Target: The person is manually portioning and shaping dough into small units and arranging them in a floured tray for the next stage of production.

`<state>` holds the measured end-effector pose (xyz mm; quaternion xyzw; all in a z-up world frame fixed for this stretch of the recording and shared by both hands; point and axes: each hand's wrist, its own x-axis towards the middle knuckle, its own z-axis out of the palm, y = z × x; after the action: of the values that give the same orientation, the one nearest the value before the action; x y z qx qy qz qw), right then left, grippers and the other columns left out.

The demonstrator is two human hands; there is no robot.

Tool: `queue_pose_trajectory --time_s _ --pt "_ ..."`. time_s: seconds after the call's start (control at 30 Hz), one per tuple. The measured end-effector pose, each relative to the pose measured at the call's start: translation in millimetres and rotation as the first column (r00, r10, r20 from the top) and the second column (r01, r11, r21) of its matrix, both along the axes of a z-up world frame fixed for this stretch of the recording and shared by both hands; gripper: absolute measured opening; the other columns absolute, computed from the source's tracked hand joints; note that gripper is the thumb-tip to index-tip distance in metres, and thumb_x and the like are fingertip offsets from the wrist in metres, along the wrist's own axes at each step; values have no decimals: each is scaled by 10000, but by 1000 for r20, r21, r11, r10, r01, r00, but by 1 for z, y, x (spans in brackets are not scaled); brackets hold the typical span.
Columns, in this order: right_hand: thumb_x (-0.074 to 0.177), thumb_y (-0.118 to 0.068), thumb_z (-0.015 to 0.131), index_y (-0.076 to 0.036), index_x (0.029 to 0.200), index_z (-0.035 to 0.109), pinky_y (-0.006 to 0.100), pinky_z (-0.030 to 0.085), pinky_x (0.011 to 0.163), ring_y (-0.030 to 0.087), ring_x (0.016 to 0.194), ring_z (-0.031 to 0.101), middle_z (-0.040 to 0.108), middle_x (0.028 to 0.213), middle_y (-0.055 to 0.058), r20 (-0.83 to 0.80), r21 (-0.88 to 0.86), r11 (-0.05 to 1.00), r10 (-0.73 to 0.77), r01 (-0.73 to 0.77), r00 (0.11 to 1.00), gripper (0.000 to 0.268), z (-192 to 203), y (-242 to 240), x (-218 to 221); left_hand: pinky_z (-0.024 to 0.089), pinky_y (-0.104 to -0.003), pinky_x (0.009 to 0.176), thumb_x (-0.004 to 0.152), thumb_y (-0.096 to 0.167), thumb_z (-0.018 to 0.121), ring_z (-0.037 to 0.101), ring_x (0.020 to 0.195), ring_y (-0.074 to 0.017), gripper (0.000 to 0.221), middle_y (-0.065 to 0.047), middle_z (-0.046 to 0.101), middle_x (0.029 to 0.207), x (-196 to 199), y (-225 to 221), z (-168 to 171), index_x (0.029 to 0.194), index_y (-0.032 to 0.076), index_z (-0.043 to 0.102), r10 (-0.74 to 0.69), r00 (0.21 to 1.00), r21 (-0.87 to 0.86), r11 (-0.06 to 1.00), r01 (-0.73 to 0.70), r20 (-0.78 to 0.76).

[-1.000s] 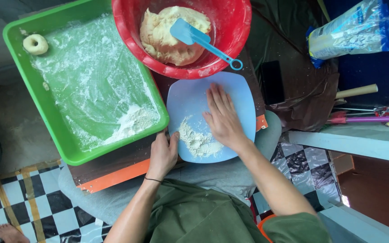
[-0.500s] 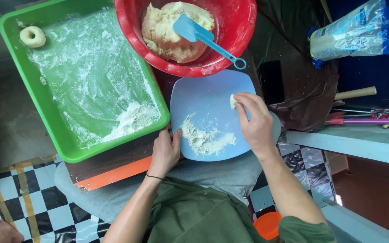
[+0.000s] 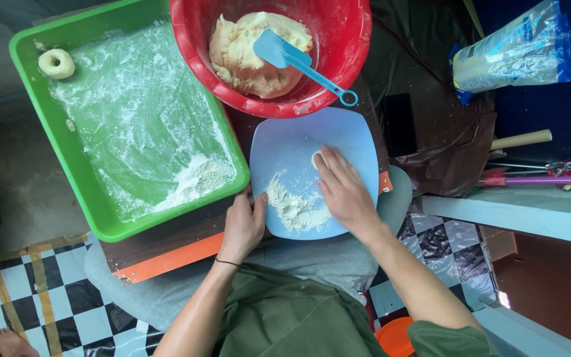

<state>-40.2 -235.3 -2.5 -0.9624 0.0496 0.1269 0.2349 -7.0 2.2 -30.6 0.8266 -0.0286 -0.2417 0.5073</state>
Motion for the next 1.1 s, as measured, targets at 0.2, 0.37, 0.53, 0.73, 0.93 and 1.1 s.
queue_pose_trajectory --time_s 0.2,0.37,0.53,0.73,0.93,1.1 --pt "1049 -319 632 -270 1311 721 283 520 1006 156 1161 644 682 1243 -52 570 -105 993 99 -47 815 281 -32 -40 11 485 -407 495 1045 242 523 677 597 -283 405 -128 692 661 -3 0 -6 1287 -82 524 7 1000 -3 1000 -7 -9" --pt "1095 -417 467 -256 1208 700 413 578 827 265 910 713 737 955 30 194 16 989 -149 149 970 306 8 -33 3 495 -440 516 1041 253 518 708 647 -336 432 -160 711 689 -3 -1 -3 1306 -88 517 7 1000 9 1000 -7 -24" --pt "1107 -462 417 -193 1086 595 448 457 788 280 901 511 499 1019 37 529 -361 922 77 142 845 324 -57 -33 16 504 -420 520 1045 249 523 709 643 -306 424 -152 711 689 -5 0 -9 1302 -88 521 9 1000 10 1000 -9 -22" --pt "1121 -368 420 -71 1572 403 663 226 1175 507 1505 189 249 1601 280 543 -273 958 77 89 836 540 -38 0 49 496 -475 537 1033 263 523 719 690 -366 473 -186 723 729 -7 3 -9 1345 -91 497 9 999 12 1000 -9 -40" --pt "1075 -424 404 -58 1627 276 607 95 1235 422 1560 106 158 1704 225 156 -139 974 199 -178 968 675 -20 1 27 506 -437 511 1044 232 517 702 640 -333 481 -177 690 681 -12 6 -30 1387 -101 462 68 998 -19 997 -68 -18" --pt "1075 -424 484 44 1539 436 650 168 1210 460 1536 226 363 1622 280 367 -373 924 227 -80 902 661 -40 -34 42 526 -423 473 1059 208 476 699 567 -316 481 -220 728 761 -10 3 -10 1397 -128 415 -20 998 -49 999 17 -62"
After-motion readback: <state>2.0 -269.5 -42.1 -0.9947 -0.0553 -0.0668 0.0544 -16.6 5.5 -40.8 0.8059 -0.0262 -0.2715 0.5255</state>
